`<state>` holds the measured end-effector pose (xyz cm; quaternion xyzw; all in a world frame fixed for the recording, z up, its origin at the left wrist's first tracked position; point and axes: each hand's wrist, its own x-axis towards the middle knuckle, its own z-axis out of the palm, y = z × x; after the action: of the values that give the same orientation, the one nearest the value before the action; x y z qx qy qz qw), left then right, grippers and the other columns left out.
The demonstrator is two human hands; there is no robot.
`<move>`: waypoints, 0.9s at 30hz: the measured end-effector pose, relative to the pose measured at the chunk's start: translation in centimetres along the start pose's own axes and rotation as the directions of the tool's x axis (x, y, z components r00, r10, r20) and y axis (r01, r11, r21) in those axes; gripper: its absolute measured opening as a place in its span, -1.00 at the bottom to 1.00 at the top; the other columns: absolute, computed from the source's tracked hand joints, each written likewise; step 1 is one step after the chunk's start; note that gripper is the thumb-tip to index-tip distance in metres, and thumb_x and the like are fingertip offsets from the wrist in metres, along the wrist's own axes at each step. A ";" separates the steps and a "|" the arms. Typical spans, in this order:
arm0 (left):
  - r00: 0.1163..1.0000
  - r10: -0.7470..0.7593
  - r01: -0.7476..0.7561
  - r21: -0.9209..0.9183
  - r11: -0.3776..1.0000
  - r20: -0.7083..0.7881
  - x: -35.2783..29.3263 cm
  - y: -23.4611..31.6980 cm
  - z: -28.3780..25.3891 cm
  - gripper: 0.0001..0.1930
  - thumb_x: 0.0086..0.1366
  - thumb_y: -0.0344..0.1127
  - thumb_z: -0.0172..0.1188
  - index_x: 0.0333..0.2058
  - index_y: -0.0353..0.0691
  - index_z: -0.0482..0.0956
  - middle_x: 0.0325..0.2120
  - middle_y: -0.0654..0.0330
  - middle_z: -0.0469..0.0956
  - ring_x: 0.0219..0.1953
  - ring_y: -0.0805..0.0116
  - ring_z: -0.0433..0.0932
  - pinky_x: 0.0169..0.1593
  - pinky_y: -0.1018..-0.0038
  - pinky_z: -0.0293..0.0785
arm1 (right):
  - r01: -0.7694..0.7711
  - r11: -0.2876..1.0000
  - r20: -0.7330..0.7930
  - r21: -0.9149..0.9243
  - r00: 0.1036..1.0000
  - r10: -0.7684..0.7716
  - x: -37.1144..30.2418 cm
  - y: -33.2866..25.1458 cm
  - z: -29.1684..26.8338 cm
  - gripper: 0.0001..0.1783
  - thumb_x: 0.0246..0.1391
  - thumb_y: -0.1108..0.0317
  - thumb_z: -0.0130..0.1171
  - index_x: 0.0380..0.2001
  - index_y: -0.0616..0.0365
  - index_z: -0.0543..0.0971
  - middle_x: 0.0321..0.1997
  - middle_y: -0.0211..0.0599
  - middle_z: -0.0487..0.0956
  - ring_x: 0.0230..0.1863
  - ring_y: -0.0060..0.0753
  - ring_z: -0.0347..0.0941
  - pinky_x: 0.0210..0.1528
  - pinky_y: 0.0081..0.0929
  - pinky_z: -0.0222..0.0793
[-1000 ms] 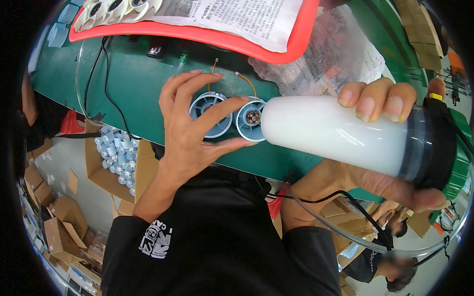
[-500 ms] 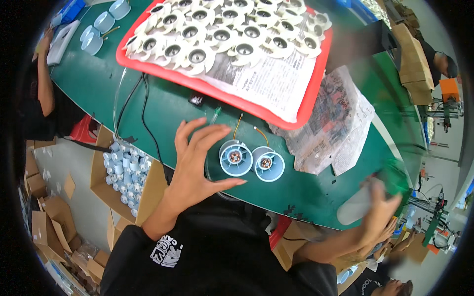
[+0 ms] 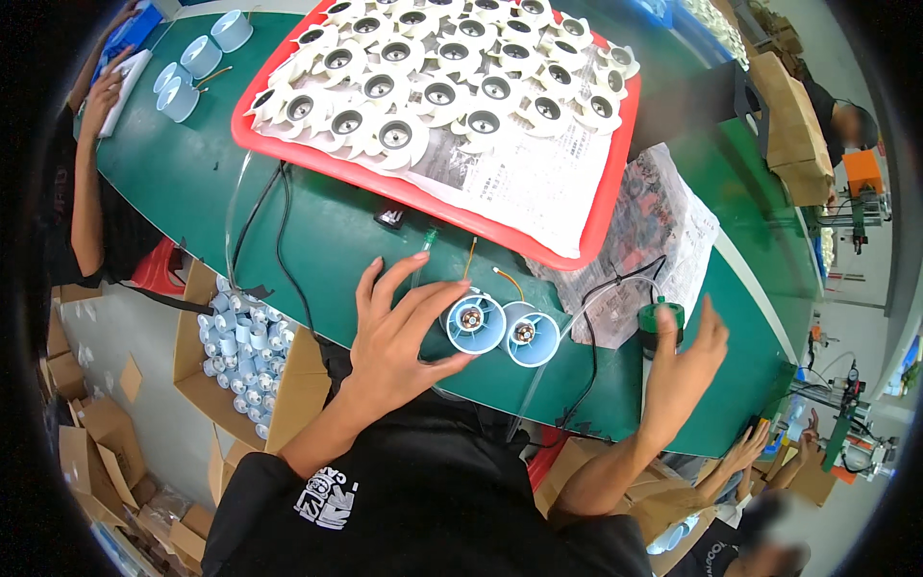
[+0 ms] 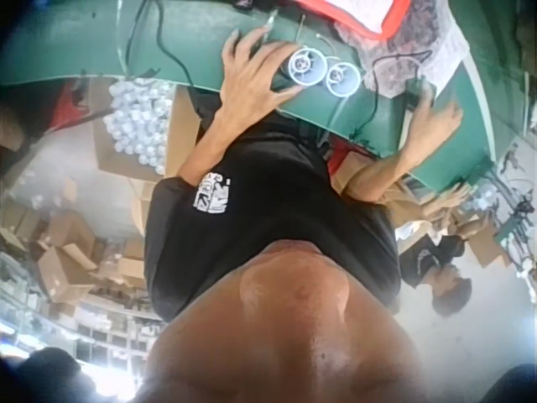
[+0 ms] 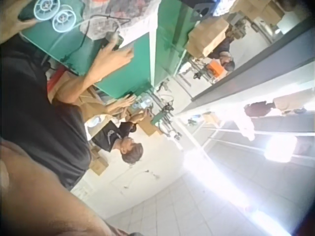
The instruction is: Apply adhesive or lubricant to the center of fan housings and insert fan blades to assemble small cooling fans.
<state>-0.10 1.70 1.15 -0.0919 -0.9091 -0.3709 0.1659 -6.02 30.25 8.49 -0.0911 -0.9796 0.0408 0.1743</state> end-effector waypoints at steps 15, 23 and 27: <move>0.997 0.030 -0.039 -0.141 0.989 -0.067 -0.8 0.0 -0.1 -0.33 -0.03 -0.11 0.48 0.08 -0.15 0.49 0.03 0.25 0.57 0.29 0.12 0.31 0.32 0.02 0.07 | 0.957 0.287 -0.176 -0.052 0.274 -0.945 6.7 -17.4 1.0 -0.88 -0.16 0.41 0.16 -0.45 0.11 0.50 -0.41 -0.37 0.44 -0.29 -0.35 0.46 -0.31 -0.40 0.39; 0.988 -0.035 -0.001 -0.234 0.972 -0.152 -0.6 -0.2 -0.3 -0.35 -0.13 -0.20 0.55 0.01 -0.16 0.56 0.02 0.27 0.58 0.21 0.17 0.40 0.23 0.19 0.23 | 0.713 0.462 -0.362 0.527 0.680 -0.637 2.2 -13.6 -3.6 -0.85 -0.05 0.64 0.33 -0.37 0.27 0.60 -0.44 -0.23 0.58 -0.51 -0.38 0.48 -0.46 -0.54 0.36; 0.985 -0.031 -0.008 -0.221 0.975 -0.172 -0.6 -0.2 -0.2 -0.34 -0.07 -0.11 0.51 0.04 -0.15 0.51 -0.01 0.27 0.57 0.17 0.17 0.39 0.17 0.21 0.24 | -0.160 0.471 0.418 0.868 0.746 -0.518 -0.9 -12.6 -5.0 -0.91 0.13 0.57 0.24 -0.29 0.32 0.55 -0.43 -0.36 0.61 -0.47 -0.65 0.51 -0.41 -0.67 0.44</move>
<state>0.50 1.39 0.95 -0.0718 -0.8449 -0.4770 0.2312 -5.52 17.93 14.24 0.1409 -0.8209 0.5347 -0.1431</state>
